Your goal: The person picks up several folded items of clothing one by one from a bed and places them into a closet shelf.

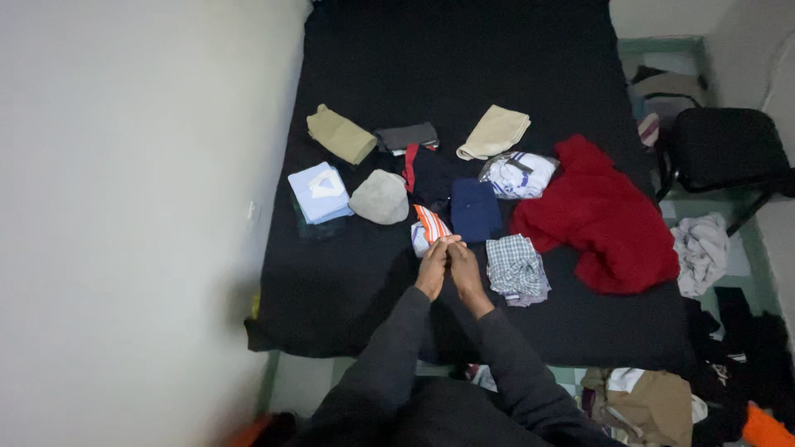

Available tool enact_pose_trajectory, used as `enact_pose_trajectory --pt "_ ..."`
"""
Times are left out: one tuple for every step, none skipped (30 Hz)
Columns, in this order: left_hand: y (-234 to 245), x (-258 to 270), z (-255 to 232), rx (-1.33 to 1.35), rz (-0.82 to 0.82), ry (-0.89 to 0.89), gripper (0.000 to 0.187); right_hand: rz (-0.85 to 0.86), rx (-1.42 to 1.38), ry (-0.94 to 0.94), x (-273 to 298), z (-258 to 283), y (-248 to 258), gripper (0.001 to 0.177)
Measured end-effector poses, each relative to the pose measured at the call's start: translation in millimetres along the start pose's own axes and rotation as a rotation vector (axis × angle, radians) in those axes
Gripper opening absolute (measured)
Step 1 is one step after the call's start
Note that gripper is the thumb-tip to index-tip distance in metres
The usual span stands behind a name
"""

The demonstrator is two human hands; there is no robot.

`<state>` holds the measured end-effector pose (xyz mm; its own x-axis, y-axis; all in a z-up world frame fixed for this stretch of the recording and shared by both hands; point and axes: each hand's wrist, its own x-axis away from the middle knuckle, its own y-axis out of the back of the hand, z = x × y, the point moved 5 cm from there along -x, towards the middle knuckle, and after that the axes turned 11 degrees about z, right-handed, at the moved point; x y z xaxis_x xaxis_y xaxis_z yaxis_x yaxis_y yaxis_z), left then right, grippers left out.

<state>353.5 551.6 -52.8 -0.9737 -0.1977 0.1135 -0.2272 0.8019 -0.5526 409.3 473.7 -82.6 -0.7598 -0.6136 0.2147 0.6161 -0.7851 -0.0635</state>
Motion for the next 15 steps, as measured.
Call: enact_pose_trajectory --pt "5.0 -1.1 -2.4 -0.001 0.006 0.013 0.047 -0.023 -0.011 -0.020 -1.5 0.9 -4.1 0.039" --pt "11.6 -1.0 -4.4 0.001 0.014 0.018 0.047 -0.032 -0.011 -0.020 -2.5 2.3 -11.2 0.039" --pt "17.5 -1.2 -8.8 -0.006 0.046 -0.024 0.047 -0.041 -0.052 0.012 -3.8 4.8 -19.3 0.038" --pt "23.1 -2.4 -14.0 -0.011 0.079 -0.071 0.047 -0.047 -0.089 0.049 -6.6 8.9 -26.5 0.037" --pt "30.7 -2.2 -16.8 -0.008 0.087 -0.072 0.047 -0.054 -0.085 0.053 -8.2 10.4 -34.5 0.037" --pt "38.2 -0.9 -17.5 0.008 0.073 -0.065 0.046 -0.047 -0.110 0.005 -8.0 6.9 -42.5 0.038" --pt "45.1 0.4 -18.5 0.024 0.058 -0.058 0.044 -0.040 -0.135 -0.042 -8.7 3.0 -50.2 0.040" --pt "50.3 2.9 -19.7 0.029 0.066 -0.056 0.044 -0.049 -0.130 -0.042 -8.6 1.4 -56.1 0.040" --pt "57.0 6.0 -20.9 0.031 0.059 -0.044 0.044 -0.059 -0.125 -0.020 -8.6 0.3 -61.5 0.038" --pt "63.7 9.8 -21.4 0.033 0.050 -0.031 0.043 -0.068 -0.120 -0.002 -7.9 -2.1 -67.0 0.035" --pt "68.1 12.7 -22.2 0.039 0.056 -0.026 0.043 -0.076 -0.116 -0.004 -7.7 -5.0 -71.4 0.035" --pt "71.4 16.0 -24.0 0.037 0.072 -0.026 0.044 -0.079 -0.116 0.004 -7.1 -6.3 -76.4 0.035" --pt "73.7 18.4 -25.8 0.034 0.089 -0.025 0.044 -0.082 -0.117 0.012 -6.1 -7.1 -80.5 0.035" --pt "75.3 19.8 -27.0 0.039 0.094 -0.019 0.044 -0.090 -0.114 0.008 -3.9 -8.7 -83.1 0.035" --pt "76.5 20.4 -26.7 0.047 0.087 0.018 0.043 -0.096 -0.116 -0.013 -1.7 -11.0 -84.9 0.035"
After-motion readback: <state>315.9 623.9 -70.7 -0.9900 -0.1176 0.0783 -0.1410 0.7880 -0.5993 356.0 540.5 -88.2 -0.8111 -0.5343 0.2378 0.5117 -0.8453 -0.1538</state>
